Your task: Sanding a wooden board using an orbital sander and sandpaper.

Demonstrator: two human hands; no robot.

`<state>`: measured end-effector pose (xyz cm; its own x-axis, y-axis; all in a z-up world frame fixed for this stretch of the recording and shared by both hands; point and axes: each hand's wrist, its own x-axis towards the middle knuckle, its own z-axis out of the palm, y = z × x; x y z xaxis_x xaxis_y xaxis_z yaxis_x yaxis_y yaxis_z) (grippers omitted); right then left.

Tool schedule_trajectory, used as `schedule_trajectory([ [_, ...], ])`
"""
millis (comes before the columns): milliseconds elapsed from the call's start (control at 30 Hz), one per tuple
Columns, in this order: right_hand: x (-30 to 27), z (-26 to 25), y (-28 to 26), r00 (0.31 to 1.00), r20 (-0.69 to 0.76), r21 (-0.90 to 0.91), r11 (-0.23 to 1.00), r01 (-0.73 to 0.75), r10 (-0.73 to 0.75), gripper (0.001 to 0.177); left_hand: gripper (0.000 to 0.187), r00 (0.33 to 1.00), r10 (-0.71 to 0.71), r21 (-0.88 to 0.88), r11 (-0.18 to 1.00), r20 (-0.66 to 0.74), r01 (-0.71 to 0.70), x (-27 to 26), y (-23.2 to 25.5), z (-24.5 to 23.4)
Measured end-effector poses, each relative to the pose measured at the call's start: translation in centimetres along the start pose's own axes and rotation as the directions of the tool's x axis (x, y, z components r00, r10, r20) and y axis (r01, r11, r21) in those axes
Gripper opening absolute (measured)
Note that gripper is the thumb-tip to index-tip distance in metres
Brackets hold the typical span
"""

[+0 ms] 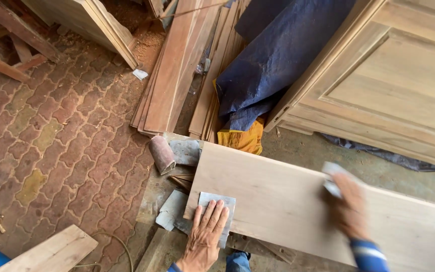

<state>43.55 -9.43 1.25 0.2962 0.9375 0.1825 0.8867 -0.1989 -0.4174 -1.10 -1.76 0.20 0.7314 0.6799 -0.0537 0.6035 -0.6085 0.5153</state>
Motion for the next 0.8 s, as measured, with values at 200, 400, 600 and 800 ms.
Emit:
schedule_trajectory([
  [200, -1.3, 2.1, 1.8, 0.970, -0.021, -0.235, 0.942, -0.239, 0.241, 0.074, 0.061, 0.749, -0.248, -0.049, 0.960, -0.614, 0.277, 2.4, -5.2, -16.1],
  [400, 8.6, 13.6, -21.8, 0.990, 0.061, 0.223, 0.969, 0.108, -0.125, 0.086, 0.057, 0.830, -0.488, -0.061, 0.869, -0.271, 0.491, 10.9, -21.8, -6.9],
  [600, 11.8, 14.9, -27.7, 0.935, 0.151, 0.092, 0.947, 0.309, -0.320, 0.068, 0.060, 0.944, -0.163, 0.139, 0.968, -0.288, 0.209, 8.4, -17.5, -3.9],
  [800, 12.0, 16.8, -27.2, 0.936, 0.141, 0.140, 0.942, 0.305, -0.323, 0.060, 0.062, 0.958, -0.165, 0.085, 0.978, -0.236, 0.189, 8.3, -16.9, -4.9],
])
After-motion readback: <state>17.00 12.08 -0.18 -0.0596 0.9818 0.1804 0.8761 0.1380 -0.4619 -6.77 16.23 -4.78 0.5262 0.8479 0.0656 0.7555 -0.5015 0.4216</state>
